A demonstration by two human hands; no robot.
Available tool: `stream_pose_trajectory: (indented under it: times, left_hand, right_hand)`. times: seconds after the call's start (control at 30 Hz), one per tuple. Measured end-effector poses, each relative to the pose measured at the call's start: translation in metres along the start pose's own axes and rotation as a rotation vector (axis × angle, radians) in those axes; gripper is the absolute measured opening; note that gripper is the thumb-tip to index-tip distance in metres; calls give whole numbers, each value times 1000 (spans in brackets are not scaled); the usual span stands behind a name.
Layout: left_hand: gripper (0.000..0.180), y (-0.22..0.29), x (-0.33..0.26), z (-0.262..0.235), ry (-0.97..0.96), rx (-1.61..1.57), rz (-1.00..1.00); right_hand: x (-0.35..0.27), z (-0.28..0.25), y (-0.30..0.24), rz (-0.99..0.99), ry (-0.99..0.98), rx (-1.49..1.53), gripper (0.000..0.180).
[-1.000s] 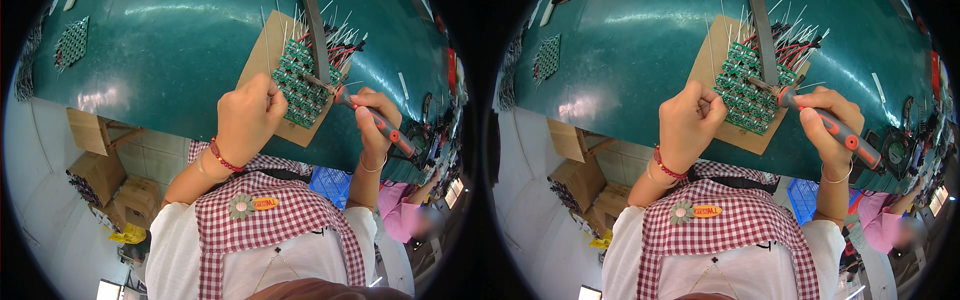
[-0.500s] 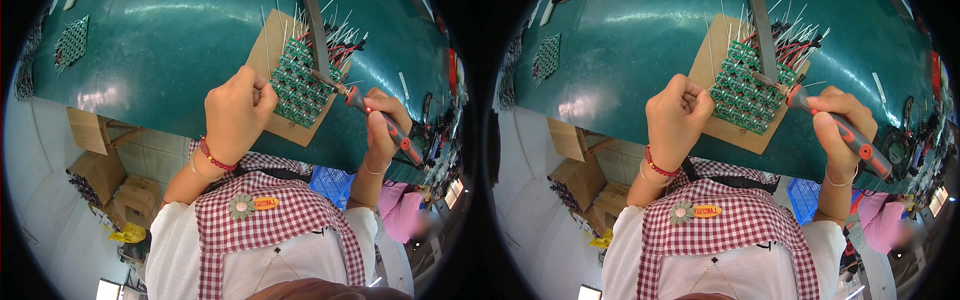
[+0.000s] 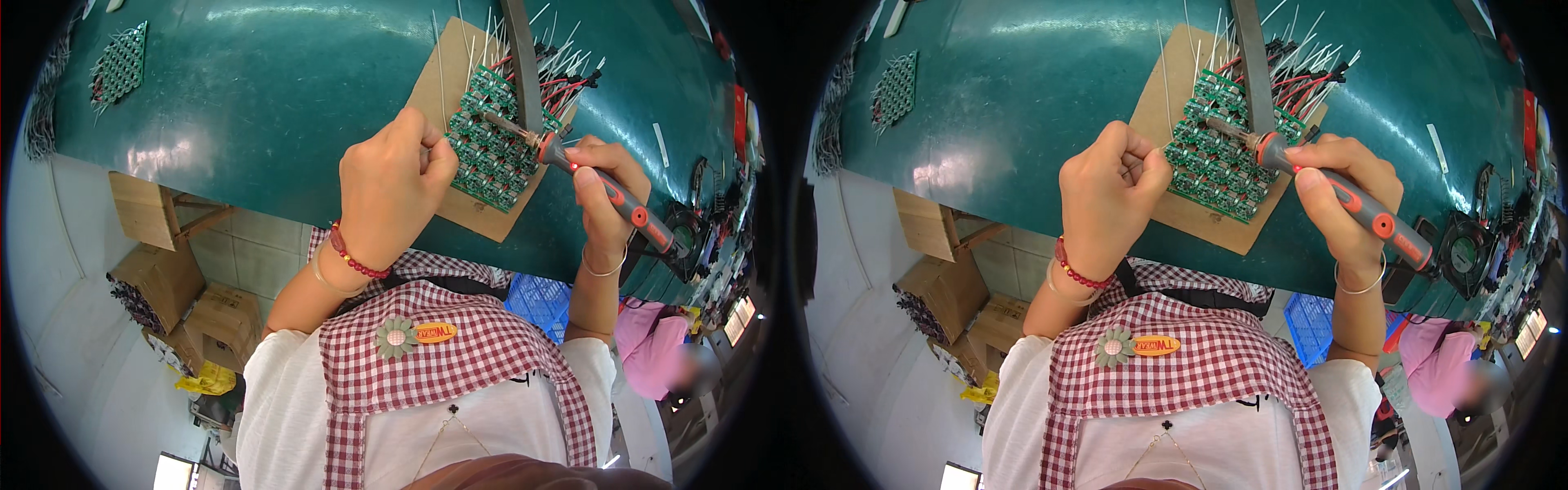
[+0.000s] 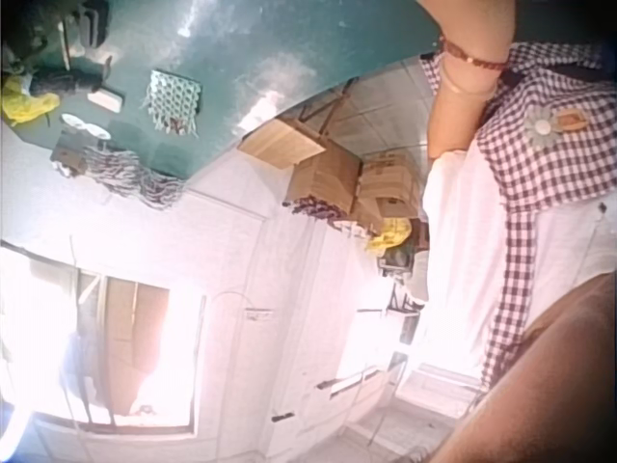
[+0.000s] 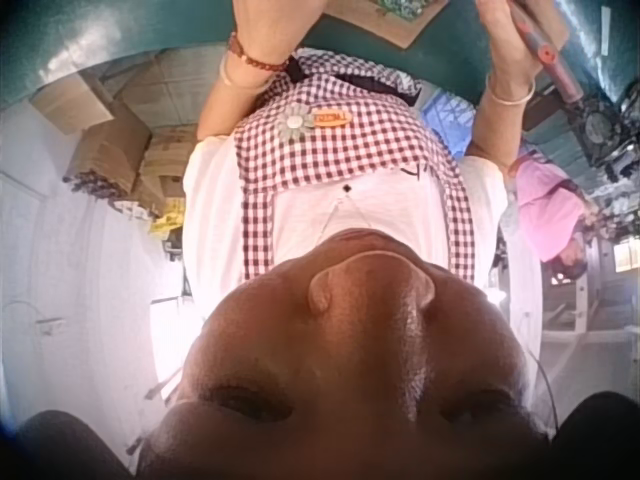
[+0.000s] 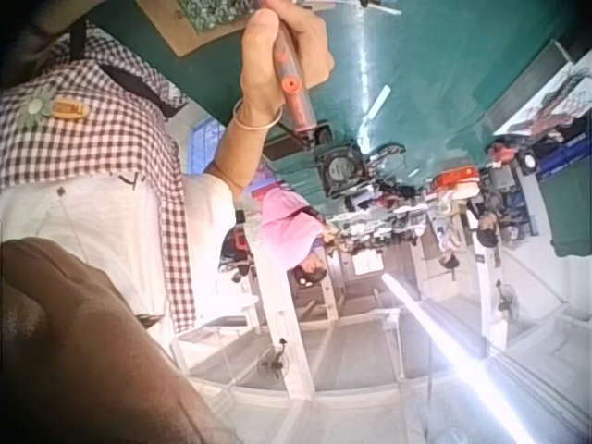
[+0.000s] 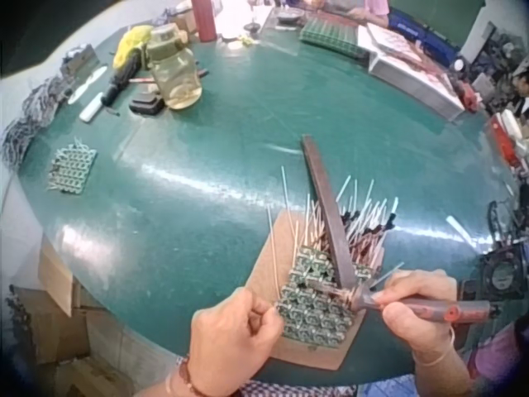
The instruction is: The person is soldering electronic components onto a printed circuit board.
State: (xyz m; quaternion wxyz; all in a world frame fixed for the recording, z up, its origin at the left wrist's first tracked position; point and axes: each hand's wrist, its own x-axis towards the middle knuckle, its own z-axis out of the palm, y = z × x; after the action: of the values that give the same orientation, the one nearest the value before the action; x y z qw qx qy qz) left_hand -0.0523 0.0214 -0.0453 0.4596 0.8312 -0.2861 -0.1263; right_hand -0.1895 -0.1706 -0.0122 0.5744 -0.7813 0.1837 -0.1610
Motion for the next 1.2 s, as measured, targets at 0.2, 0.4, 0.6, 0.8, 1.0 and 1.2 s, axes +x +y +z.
stream_pose_trajectory:
  times: [0.2,0.4,0.6,0.8,1.0,1.2]
  left_hand:
    - [15,-4,2,4,6,26,22]
    - [15,-8,4,14,19,-3,43]
    - [15,-1,3,2,3,8,-25]
    - [13,-3,4,9,12,24,44]
    - [14,-5,8,15,15,60,81]
    - [14,-1,9,-3,27,26,-10]
  right_hand:
    - [3,2,4,-12,-26,14,17]
    - [3,-3,5,9,-52,6,17]
    - [0,-6,6,-88,46,105,16]
    - [2,-1,8,-37,0,62,16]
    - [7,-1,3,14,-39,36,16]
    - [4,-6,-1,-156,3,65,17]
